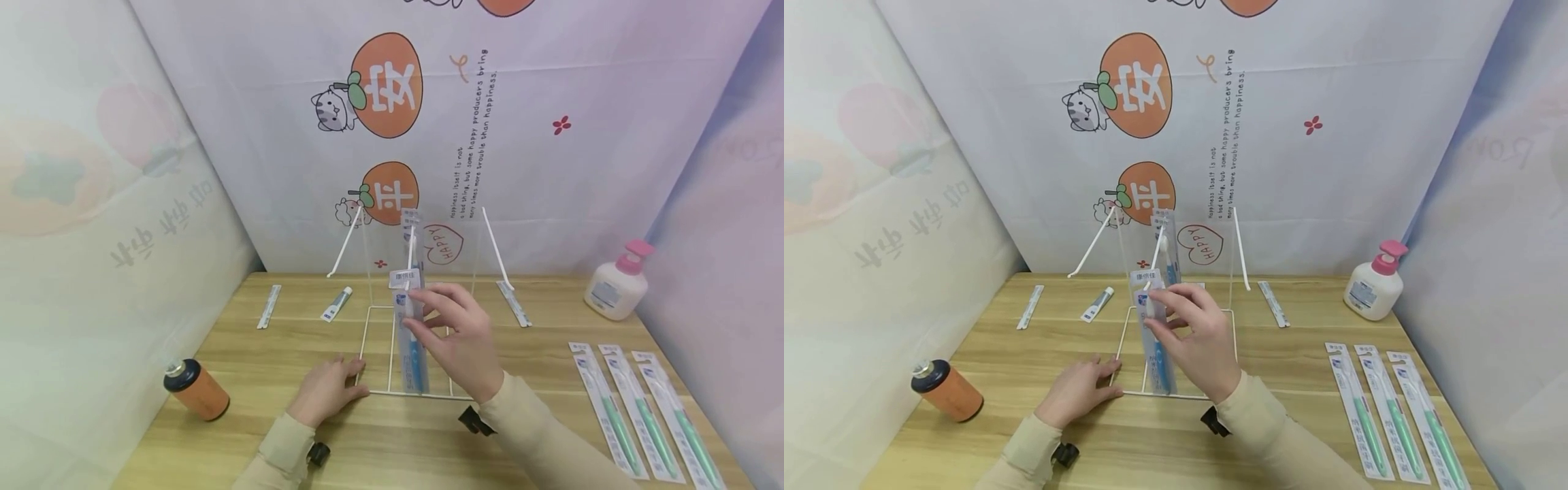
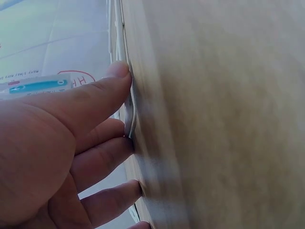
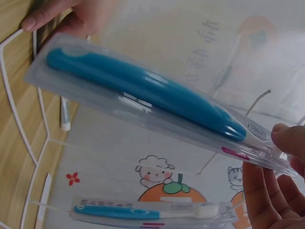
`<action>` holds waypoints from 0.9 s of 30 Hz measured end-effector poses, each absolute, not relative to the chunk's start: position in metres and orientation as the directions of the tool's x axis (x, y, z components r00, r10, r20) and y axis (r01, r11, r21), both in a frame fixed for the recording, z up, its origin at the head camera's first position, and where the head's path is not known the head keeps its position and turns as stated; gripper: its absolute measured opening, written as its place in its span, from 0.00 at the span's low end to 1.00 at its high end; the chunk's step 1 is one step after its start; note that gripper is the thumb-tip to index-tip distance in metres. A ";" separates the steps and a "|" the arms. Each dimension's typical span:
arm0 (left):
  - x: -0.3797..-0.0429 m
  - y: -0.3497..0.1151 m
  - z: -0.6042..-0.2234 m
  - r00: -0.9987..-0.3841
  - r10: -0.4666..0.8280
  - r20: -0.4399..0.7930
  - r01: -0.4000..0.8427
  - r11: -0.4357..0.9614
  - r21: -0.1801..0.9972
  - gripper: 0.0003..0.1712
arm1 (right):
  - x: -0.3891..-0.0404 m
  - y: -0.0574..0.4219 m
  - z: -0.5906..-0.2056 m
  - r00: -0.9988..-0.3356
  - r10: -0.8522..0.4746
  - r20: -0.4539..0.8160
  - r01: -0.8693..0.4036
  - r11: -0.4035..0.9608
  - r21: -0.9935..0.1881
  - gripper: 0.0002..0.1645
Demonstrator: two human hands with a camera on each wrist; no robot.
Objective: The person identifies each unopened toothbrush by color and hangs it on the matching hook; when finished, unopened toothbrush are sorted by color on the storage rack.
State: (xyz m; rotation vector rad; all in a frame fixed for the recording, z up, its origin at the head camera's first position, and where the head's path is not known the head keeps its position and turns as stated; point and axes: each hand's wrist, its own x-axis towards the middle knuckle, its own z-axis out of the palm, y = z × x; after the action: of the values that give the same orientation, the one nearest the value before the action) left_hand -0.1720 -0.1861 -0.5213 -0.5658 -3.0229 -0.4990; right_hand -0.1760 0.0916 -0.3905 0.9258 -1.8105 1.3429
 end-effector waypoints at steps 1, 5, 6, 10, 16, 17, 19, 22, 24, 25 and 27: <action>-0.172 -0.186 -0.521 -0.933 0.350 0.082 0.358 0.882 0.305 0.34 | -0.180 0.091 -0.391 -0.515 -0.134 0.847 -0.848 0.223 -0.480 0.29; -0.173 -0.186 -0.520 -0.930 0.356 0.085 0.365 0.883 0.296 0.34 | -0.197 0.089 -0.394 -0.533 -0.117 0.838 -0.829 0.270 -0.489 0.27; -0.173 -0.186 -0.520 -0.930 0.358 0.086 0.367 0.883 0.294 0.34 | -0.201 0.089 -0.394 -0.533 -0.116 0.838 -0.826 0.286 -0.486 0.26; -0.172 -0.187 -0.520 -0.928 0.361 0.093 0.372 0.883 0.287 0.34 | -0.220 0.087 -0.395 -0.526 -0.116 0.842 -0.819 0.334 -0.466 0.25; -0.173 -0.187 -0.520 -0.927 0.361 0.104 0.376 0.881 0.287 0.34 | -0.244 0.083 -0.394 -0.524 -0.099 0.846 -0.810 0.367 -0.458 0.27; -0.173 -0.187 -0.520 -0.928 0.359 0.105 0.374 0.882 0.287 0.35 | -0.247 0.082 -0.394 -0.524 -0.094 0.847 -0.808 0.369 -0.459 0.27; -0.173 -0.187 -0.520 -0.928 0.357 0.107 0.373 0.883 0.285 0.35 | -0.253 0.080 -0.394 -0.521 -0.084 0.849 -0.805 0.378 -0.457 0.26; -0.174 -0.187 -0.520 -0.925 0.363 0.115 0.381 0.882 0.278 0.35 | -0.260 0.079 -0.394 -0.517 -0.070 0.853 -0.798 0.399 -0.451 0.25; -0.174 -0.187 -0.520 -0.923 0.366 0.120 0.385 0.882 0.273 0.35 | -0.263 0.079 -0.395 -0.514 -0.065 0.855 -0.794 0.415 -0.445 0.25; -0.174 -0.187 -0.521 -0.922 0.367 0.122 0.386 0.881 0.272 0.35 | -0.265 0.079 -0.395 -0.513 -0.064 0.856 -0.790 0.424 -0.442 0.25; -0.174 -0.188 -0.522 -0.924 0.362 0.122 0.382 0.883 0.273 0.35 | -0.267 0.078 -0.395 -0.517 -0.063 0.853 -0.785 0.431 -0.444 0.25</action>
State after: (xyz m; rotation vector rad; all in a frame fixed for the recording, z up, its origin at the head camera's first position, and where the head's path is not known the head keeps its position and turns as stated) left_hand -0.1737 -0.1875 -0.5216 -0.5903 -2.9829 -0.4531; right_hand -0.2666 0.0782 -0.3950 0.7202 -1.8852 1.1404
